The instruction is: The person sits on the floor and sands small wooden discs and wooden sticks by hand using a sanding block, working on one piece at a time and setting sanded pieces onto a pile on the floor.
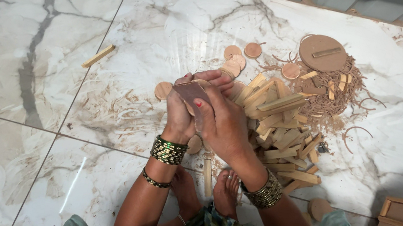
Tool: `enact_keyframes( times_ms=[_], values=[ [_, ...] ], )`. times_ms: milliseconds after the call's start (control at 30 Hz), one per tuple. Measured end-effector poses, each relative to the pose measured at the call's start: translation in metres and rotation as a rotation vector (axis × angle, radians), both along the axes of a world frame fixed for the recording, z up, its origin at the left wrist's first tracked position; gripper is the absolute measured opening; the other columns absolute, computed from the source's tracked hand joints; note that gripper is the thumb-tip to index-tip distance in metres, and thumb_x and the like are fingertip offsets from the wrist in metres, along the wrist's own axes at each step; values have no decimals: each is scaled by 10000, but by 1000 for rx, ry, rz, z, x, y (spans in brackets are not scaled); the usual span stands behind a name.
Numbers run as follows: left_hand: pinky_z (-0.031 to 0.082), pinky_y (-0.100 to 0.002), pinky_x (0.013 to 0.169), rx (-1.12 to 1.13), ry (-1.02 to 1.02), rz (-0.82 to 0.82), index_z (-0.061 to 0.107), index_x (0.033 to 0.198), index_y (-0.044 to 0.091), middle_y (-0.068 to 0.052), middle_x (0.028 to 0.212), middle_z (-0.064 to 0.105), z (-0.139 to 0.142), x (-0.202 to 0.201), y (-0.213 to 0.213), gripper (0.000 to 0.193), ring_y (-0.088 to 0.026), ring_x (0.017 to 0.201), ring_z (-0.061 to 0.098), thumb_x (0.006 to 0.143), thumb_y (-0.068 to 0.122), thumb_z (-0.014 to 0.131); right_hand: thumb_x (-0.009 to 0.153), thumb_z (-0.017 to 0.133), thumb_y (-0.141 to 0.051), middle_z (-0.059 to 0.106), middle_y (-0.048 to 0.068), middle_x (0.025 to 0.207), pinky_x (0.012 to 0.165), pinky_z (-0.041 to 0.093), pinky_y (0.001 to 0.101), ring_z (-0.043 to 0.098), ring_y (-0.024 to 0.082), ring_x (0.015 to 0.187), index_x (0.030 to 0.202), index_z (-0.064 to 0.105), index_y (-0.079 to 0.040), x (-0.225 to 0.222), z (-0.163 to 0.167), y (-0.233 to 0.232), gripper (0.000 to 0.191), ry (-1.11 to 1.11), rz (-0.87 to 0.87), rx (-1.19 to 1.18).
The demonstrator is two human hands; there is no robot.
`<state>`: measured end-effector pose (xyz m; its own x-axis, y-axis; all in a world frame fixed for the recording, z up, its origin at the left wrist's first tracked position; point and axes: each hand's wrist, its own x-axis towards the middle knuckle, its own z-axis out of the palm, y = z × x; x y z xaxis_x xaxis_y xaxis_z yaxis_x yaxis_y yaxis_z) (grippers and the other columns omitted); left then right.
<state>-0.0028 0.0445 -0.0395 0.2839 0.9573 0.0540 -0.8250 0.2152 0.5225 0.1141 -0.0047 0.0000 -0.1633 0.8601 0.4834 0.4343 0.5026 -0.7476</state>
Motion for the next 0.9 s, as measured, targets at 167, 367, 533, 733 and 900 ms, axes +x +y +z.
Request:
enact_keyframes(
  times_ms=[167, 367, 533, 733, 900],
  values=[
    [474, -518, 1127, 42, -2, 45, 552, 1285, -124, -312, 1279, 635, 3, -3, -1, 604, -421, 1234, 610, 1069, 358, 260, 1065, 554, -274, 711, 209, 980, 778, 549, 405, 729, 343, 918, 1245, 589, -9, 5, -12, 6, 322, 94, 82, -82],
    [493, -471, 1104, 40, 3, 57, 578, 1253, -109, -281, 1253, 656, -26, -2, 8, 586, -383, 1213, 630, 1062, 335, 247, 1054, 546, -289, 707, 134, 1007, 789, 570, 342, 692, 218, 908, 1228, 605, -3, 7, -18, 17, 339, 271, 81, -251],
    [481, -474, 1082, -53, -127, 178, 592, 1293, -78, -218, 1303, 652, -40, -5, 13, 469, -339, 1209, 606, 1215, 271, 290, 1115, 541, -314, 701, 164, 1055, 794, 547, 340, 635, 195, 932, 1235, 605, 25, 9, -20, 23, 366, 418, 136, -237],
    [484, -493, 1126, 99, 4, 296, 579, 1224, -87, -270, 1280, 658, -20, -6, 9, 539, -386, 1242, 624, 1084, 317, 250, 1077, 500, -305, 727, 186, 943, 655, 605, 392, 771, 270, 810, 1210, 572, 13, -2, -17, 13, 353, 75, -60, -71],
    [473, -531, 1147, 120, -20, 300, 589, 1235, -94, -312, 1295, 625, -9, -8, 3, 566, -419, 1254, 611, 1079, 326, 242, 1092, 503, -315, 703, 175, 808, 597, 570, 430, 767, 343, 769, 1134, 547, -1, -9, -7, 9, 320, 78, -107, 12]
  ],
)
